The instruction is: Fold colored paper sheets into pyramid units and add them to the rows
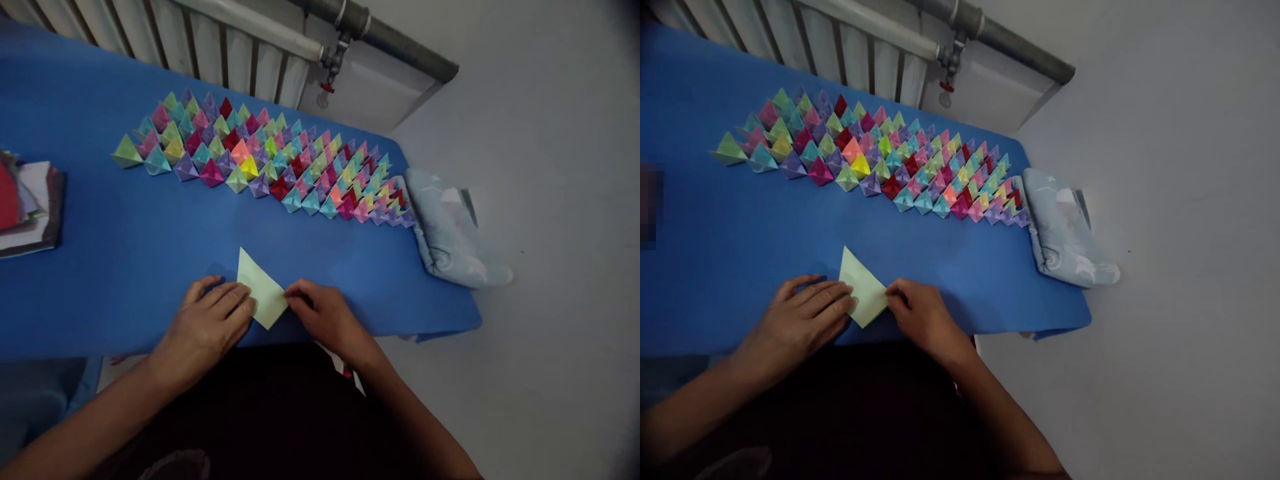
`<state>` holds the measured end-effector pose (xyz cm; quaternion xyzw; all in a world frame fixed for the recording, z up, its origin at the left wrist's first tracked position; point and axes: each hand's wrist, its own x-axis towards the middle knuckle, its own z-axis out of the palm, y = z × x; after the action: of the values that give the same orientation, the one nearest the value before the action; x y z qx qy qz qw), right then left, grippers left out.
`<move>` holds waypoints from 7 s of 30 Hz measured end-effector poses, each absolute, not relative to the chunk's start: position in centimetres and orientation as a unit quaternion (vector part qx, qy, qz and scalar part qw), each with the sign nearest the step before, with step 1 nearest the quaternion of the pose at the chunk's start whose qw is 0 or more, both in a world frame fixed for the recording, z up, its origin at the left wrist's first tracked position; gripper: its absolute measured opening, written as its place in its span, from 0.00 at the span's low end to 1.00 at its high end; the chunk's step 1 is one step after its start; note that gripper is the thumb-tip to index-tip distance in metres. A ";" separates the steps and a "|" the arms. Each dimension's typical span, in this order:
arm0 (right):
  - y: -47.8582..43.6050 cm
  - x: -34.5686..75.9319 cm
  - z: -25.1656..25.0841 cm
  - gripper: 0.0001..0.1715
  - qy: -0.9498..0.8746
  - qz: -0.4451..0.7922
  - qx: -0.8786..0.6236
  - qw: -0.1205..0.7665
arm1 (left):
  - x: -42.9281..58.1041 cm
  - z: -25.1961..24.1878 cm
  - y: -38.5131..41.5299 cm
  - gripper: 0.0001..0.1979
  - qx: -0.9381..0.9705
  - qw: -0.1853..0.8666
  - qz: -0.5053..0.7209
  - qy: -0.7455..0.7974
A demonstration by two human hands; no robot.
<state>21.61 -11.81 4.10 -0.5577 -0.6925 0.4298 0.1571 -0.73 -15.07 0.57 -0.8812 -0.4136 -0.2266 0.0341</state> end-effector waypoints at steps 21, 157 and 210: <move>-12.1 22.0 1.4 0.04 -0.801 0.244 -0.498 0.226 | -0.1 0.0 -14.9 0.09 -0.826 -0.028 -0.265 -0.497; -11.1 18.5 4.7 0.21 -0.570 0.643 -0.443 0.257 | -1.0 5.2 -12.2 0.20 -0.432 -0.654 -0.310 -0.539; -10.2 21.9 1.9 0.17 -0.873 0.211 -0.416 0.142 | -3.5 1.5 -9.4 0.15 -0.883 -0.228 -0.180 -0.369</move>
<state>21.87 -10.22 1.95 -0.4159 -0.8730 0.2110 0.1424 -3.52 -9.44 1.54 -0.8829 -0.3688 -0.1798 -0.2283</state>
